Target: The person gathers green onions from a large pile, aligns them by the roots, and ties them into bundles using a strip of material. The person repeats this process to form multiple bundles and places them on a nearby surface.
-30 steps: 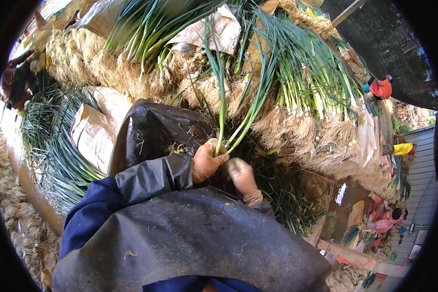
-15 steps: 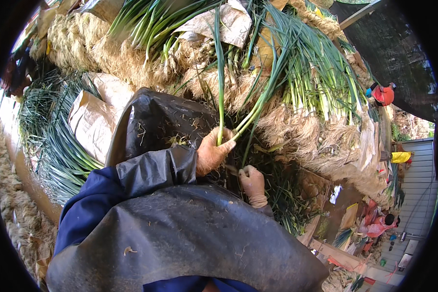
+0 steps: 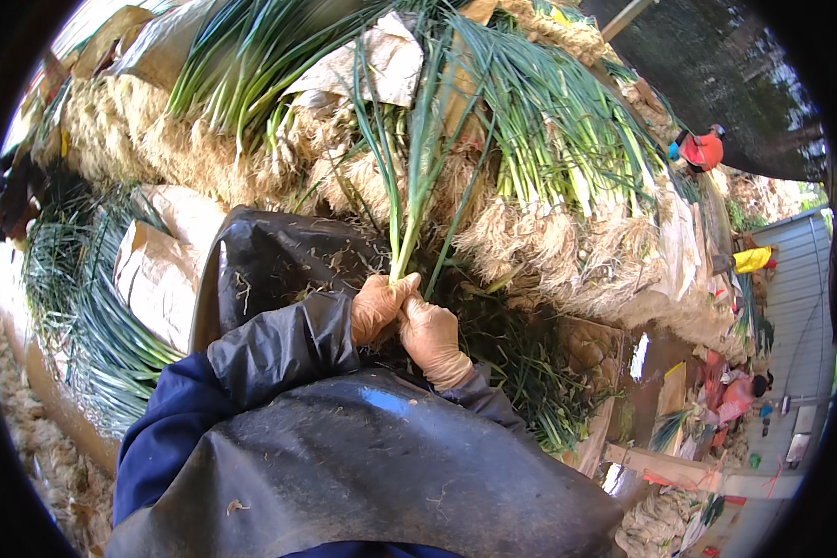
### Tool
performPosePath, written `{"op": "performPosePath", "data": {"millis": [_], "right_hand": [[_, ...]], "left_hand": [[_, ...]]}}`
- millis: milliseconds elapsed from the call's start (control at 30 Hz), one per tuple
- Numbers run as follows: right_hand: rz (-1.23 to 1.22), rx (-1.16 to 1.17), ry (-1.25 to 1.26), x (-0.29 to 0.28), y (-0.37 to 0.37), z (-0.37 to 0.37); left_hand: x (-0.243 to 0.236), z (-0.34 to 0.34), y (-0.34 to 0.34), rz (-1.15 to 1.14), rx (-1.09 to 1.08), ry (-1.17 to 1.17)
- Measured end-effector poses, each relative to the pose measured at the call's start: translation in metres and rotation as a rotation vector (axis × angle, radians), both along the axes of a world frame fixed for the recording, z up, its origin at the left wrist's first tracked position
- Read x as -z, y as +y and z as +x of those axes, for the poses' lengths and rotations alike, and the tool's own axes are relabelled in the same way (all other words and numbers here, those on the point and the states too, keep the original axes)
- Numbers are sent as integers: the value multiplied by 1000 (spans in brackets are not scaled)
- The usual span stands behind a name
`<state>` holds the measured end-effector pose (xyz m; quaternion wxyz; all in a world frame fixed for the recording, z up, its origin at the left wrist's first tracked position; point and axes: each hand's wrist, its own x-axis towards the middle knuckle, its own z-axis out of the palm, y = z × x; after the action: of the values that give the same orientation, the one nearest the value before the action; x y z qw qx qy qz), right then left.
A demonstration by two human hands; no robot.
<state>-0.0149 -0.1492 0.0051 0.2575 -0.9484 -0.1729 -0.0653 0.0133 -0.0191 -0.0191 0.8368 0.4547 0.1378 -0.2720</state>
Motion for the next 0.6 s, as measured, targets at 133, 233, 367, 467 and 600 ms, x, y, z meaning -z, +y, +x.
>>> {"op": "performPosePath", "data": {"millis": [133,233,367,467,600], "right_hand": [[-14,-175,-109,-8,-32,-9],[89,-324,97,-1,-63,-34],[-395,-221,618,6,-113,-39],[-20,-38,275,-12,-143,19],[-31,444,-136,-36,-151,138]], "left_hand": [[-23,7,-7,150,-78,-113],[-66,36,20,205,-174,-310],[-114,64,45,52,13,-394],[-103,63,15,-187,138,-388],[-36,36,-23,-105,274,202]]}}
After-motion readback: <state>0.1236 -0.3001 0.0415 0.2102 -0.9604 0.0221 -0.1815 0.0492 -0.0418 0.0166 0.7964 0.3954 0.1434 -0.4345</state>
